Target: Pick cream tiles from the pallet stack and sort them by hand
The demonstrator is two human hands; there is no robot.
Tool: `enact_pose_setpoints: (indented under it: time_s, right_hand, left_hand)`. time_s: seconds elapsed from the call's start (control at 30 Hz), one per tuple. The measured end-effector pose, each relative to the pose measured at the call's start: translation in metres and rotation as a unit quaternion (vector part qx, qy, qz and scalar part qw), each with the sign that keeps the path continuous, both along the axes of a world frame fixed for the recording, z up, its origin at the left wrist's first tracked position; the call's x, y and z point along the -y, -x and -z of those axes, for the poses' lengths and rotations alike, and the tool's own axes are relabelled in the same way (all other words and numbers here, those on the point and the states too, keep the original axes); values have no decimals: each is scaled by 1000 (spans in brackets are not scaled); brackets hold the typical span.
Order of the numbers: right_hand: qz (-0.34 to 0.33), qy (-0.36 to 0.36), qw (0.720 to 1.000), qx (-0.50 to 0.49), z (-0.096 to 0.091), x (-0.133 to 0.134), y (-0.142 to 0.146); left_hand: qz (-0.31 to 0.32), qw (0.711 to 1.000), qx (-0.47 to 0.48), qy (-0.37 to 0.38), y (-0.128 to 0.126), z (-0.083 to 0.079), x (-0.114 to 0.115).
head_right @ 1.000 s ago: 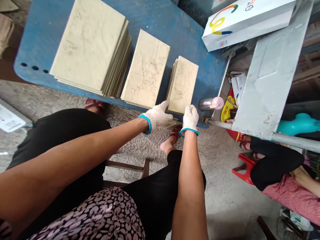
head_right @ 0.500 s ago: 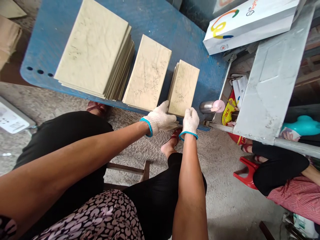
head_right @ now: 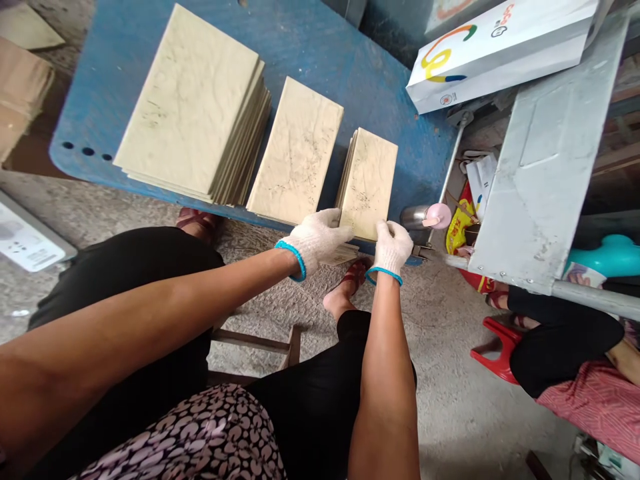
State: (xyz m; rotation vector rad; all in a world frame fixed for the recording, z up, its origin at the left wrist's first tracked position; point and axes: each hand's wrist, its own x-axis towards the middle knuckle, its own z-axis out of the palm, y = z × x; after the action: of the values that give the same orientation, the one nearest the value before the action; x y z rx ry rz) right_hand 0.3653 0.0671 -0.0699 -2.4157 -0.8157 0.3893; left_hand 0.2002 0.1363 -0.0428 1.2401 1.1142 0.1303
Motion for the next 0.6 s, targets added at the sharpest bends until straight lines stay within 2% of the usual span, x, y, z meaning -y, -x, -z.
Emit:
enact_pose_setpoints:
  time_s: [0.13,0.27,0.33,0.43,0.6]
  right_hand:
    - [78,-92,987,-102,4,1,-3]
    - [152,-161,947,-234,-8,0,2]
    - [156,-160,932,-286,-18,4,6]
    - [127,-120,911,-374,-29,18,7]
    - [89,-64,893,-436,-34,43,2]
  left_hand:
    - [-29,999,-26,-23,2,-4,-5]
    - [-45,998,4,51,-1,-4,-8]
    - [-45,994,10,95,-3,-2,-7]
    - [-37,987,-4,156,-2,0,0]
    - [-13,968,27,248,10,-1,24]
